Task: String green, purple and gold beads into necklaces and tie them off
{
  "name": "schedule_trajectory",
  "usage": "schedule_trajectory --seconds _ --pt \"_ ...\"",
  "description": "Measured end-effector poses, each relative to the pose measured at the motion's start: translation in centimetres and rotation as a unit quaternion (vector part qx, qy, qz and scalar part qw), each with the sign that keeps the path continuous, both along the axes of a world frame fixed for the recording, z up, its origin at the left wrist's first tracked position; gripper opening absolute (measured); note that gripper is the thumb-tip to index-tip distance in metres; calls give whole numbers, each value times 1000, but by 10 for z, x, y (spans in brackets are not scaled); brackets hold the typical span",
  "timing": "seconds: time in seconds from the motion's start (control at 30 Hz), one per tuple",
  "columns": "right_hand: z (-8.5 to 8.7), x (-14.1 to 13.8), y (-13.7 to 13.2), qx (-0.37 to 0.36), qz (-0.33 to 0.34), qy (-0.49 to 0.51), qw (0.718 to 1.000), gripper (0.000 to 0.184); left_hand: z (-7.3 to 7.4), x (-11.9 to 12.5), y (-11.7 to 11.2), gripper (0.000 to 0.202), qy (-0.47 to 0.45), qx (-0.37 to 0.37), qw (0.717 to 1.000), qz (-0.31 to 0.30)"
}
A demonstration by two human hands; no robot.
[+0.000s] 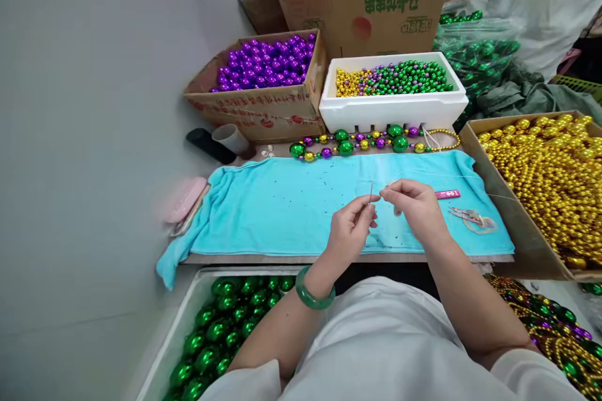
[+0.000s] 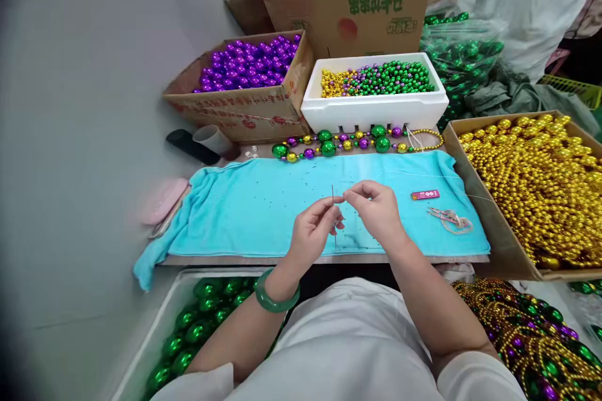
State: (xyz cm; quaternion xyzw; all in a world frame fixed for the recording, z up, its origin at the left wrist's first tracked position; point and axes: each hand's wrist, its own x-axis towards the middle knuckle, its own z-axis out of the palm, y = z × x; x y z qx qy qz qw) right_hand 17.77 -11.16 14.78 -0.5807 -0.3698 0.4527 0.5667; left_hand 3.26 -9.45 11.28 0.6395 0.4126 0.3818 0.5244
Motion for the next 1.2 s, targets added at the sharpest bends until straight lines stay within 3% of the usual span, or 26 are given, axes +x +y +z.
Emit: schedule_trajectory --seconds 0.13,0.5,1.2 --pt "1 1 -10 3 32 50 998 17 -3 -2 -10 32 28 39 999 -20" --pt "-4 3 -21 38 48 -22 998 13 0 -1 -16 31 106 101 989 -35" --pt "-19 1 3 32 43 -36 998 12 -15 -5 7 31 187 253 949 -26"
